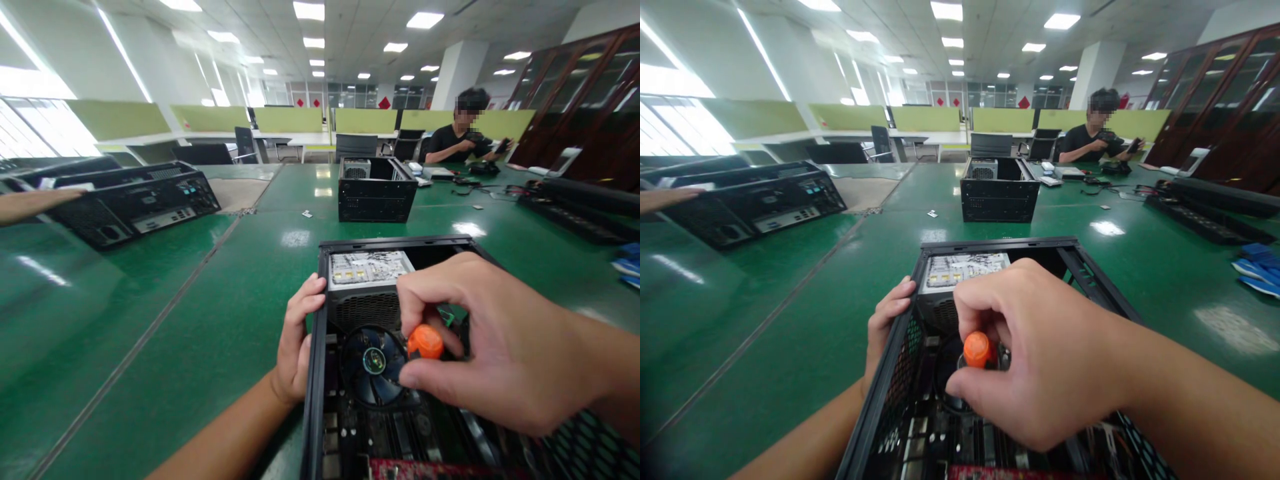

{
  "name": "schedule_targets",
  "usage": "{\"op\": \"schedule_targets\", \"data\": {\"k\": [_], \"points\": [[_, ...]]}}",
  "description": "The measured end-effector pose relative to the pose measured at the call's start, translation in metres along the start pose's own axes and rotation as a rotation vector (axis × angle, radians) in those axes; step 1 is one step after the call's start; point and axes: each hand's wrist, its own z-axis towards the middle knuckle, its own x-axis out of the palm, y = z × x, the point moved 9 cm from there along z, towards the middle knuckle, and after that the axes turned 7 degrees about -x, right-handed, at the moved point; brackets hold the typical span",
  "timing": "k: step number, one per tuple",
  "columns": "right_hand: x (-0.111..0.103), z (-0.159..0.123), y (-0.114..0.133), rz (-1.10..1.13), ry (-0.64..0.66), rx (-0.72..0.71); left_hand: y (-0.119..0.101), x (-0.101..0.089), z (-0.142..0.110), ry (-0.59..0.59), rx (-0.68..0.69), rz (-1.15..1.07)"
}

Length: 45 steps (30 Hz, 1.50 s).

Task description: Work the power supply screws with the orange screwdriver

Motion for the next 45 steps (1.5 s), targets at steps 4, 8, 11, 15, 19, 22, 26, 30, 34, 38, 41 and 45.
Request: {"op": "schedule_targets", "data": {"k": [4,8,11,15,19,22,26,30,34,38,41,45], "points": [[0.002,0.002,-0.006,0.094,0.033,0.077,-0.002,0.001,0.000,-0.003,0.005,-0.006],[-0.002,0.001,-0.008,0.026,0.026,0.012,0.000,0.000,0.000,-0.006,-0.010,-0.014],[-0.006,0.001,-0.006,-0.105,0.010,-0.071,0.002,-0.001,-0.002,-0.007,-0.009,-0.019],[-0.012,0.007,-0.003,-0.212,-0.047,-0.099,0.007,-0.002,-0.005,0.004,-0.028,-0.015],[-0.035,0.010,-0.002,-0.385,-0.255,-0.051,0.010,-0.005,-0.005,-0.015,-0.050,-0.024],[-0.041,0.009,-0.008,-0.482,-0.301,-0.010,0.014,-0.008,-0.004,-0.034,-0.083,-0.049],[-0.034,0.010,-0.017,-0.489,-0.264,0.031,0.017,-0.010,-0.003,-0.049,-0.098,-0.057],[-0.031,0.011,-0.017,-0.470,-0.295,0.019,0.018,-0.012,-0.005,-0.045,-0.097,-0.049],[-0.030,0.012,-0.018,-0.455,-0.261,0.025,0.020,-0.012,-0.007,-0.044,-0.115,-0.066],[-0.030,0.012,-0.018,-0.444,-0.260,0.038,0.020,-0.010,-0.007,-0.041,-0.116,-0.080],[-0.027,0.013,-0.018,-0.430,-0.231,0.047,0.018,-0.009,-0.007,-0.032,-0.088,-0.064],[-0.025,0.014,-0.020,-0.452,-0.211,0.050,0.017,-0.010,-0.006,-0.032,-0.080,-0.043]]}}
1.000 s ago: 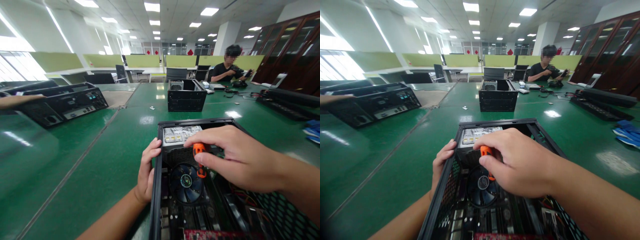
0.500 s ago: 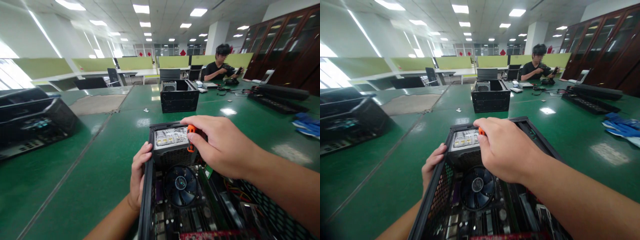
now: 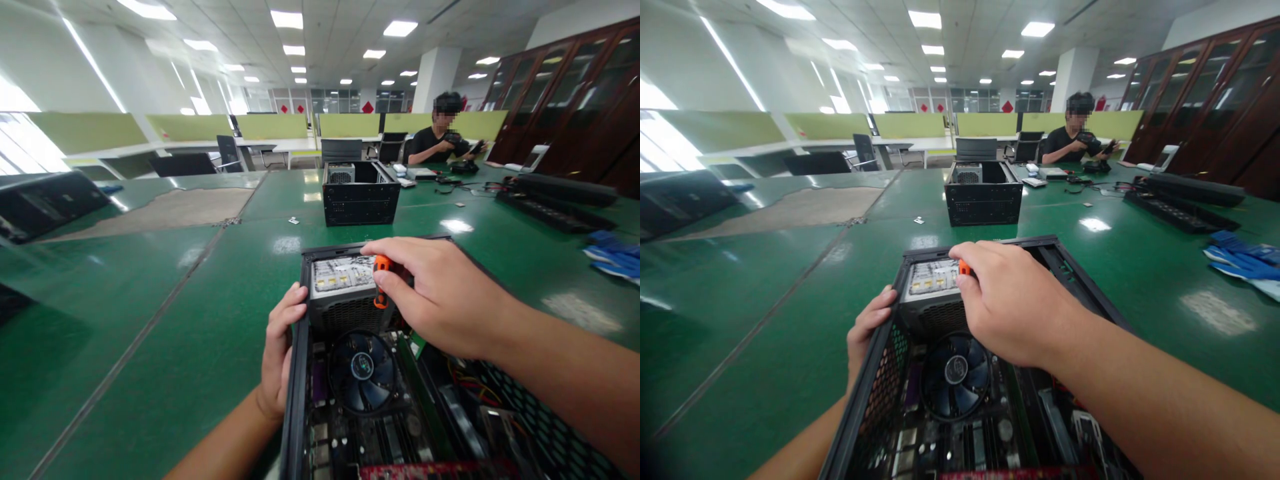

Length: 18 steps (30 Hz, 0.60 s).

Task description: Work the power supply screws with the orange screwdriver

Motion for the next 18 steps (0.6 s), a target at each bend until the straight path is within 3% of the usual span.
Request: {"op": "schedule_targets", "data": {"k": [10,18], "points": [[0.000,0.003,-0.004,-0.081,-0.020,0.018,-0.010,0.004,0.006,0.013,0.030,0.026],[0.007,-0.002,-0.010,0.006,0.006,0.017,-0.011,0.006,0.005,0.021,0.055,0.020]]}}
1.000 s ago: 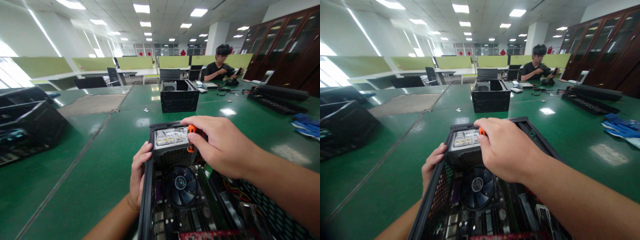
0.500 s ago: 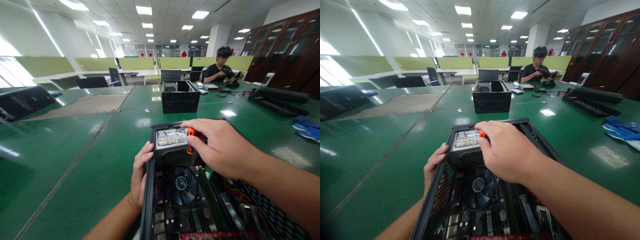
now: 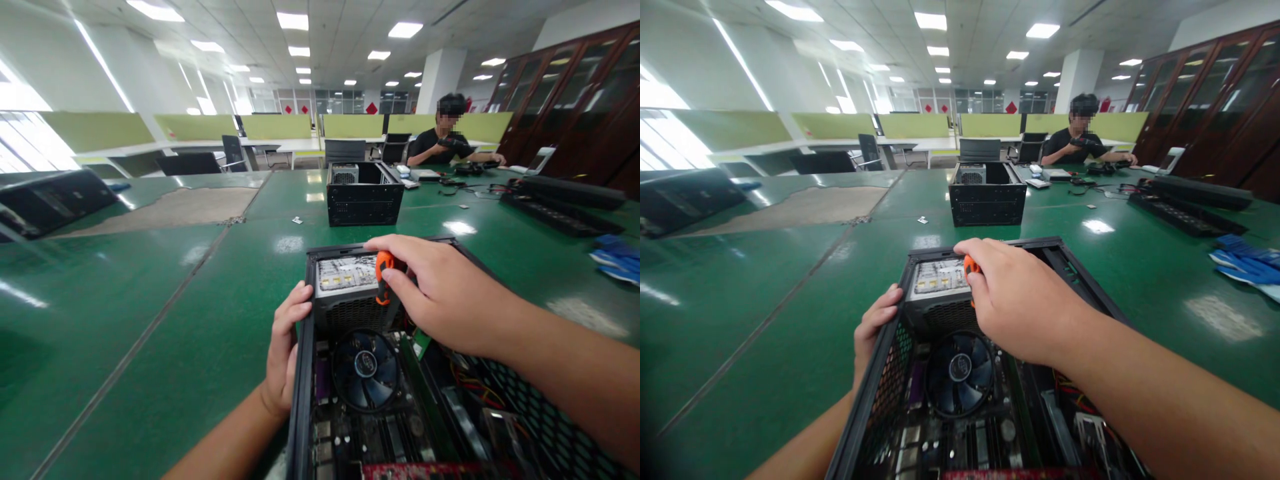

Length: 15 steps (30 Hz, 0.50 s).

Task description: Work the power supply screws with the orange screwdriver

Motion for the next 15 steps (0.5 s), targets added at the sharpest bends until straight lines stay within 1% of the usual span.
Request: {"op": "schedule_targets", "data": {"k": [3,8,13,15], "points": [[-0.0028,-0.0009,0.0002,0.004,-0.040,0.019,-0.0019,0.0016,0.0001,0.010,0.008,0.016],[-0.0031,0.0038,0.0024,0.015,0.025,0.051,-0.0048,0.0021,-0.0004,0.001,0.015,0.008],[-0.0058,0.0036,0.0040,0.006,0.003,0.044,-0.0040,0.0037,-0.0013,0.010,0.009,-0.003],[-0.0077,0.0010,0.0054,0.029,-0.046,0.053,-0.0056,0.0053,-0.0008,0.017,0.020,0.000]]}}
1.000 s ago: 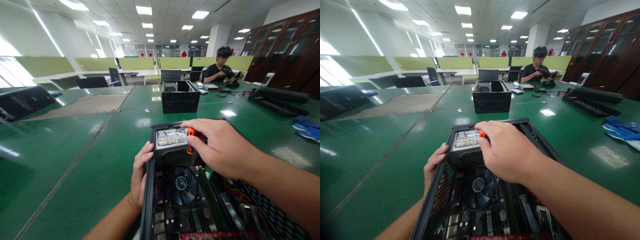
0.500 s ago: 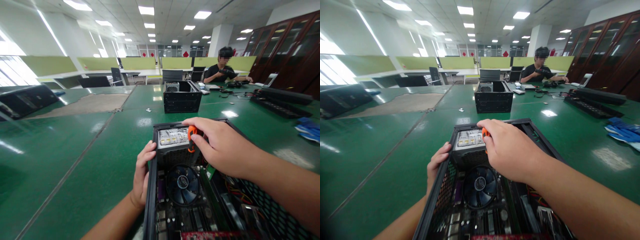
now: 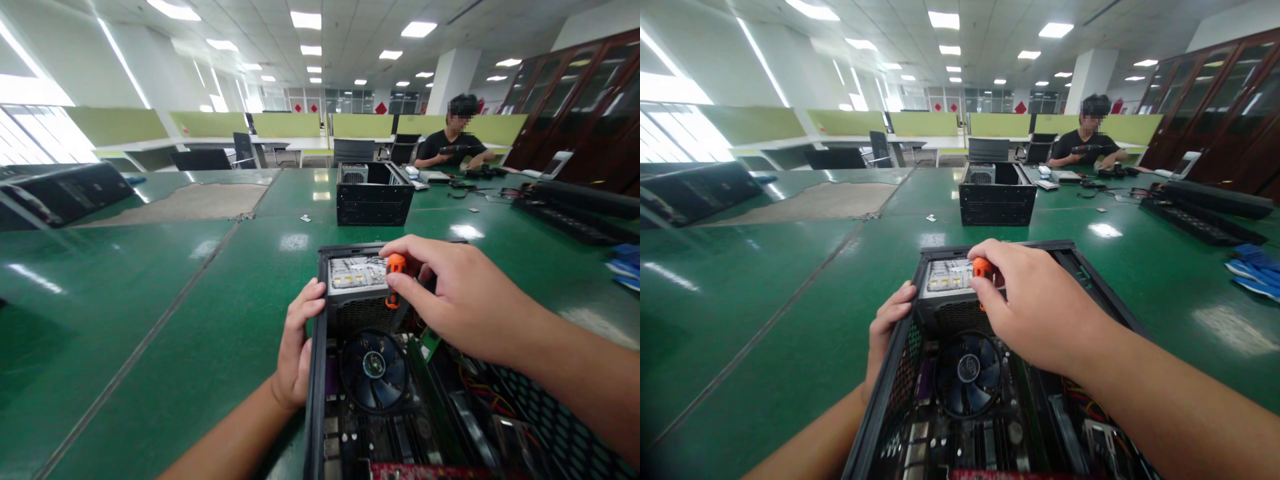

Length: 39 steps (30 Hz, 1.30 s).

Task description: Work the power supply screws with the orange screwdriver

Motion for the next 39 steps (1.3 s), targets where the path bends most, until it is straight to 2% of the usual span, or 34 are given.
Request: {"op": "schedule_targets", "data": {"k": [5,9,13,25,32,39], "points": [[-0.001,-0.005,0.015,0.163,-0.118,-0.022,-0.005,0.003,0.002,0.012,0.023,-0.004],[0.011,-0.006,0.027,0.207,-0.066,-0.075,-0.007,0.003,0.002,0.007,0.030,-0.009],[0.021,-0.006,0.026,0.221,-0.018,-0.075,-0.006,0.002,0.002,-0.001,0.026,-0.006],[0.029,-0.006,0.023,0.227,0.052,-0.025,-0.010,0.003,0.004,0.005,0.035,-0.011],[0.032,-0.005,0.022,0.238,0.067,-0.013,-0.007,0.003,0.003,-0.004,0.031,-0.018],[0.028,0.000,0.022,0.270,0.002,0.001,-0.007,0.004,0.003,-0.007,0.032,0.001]]}}
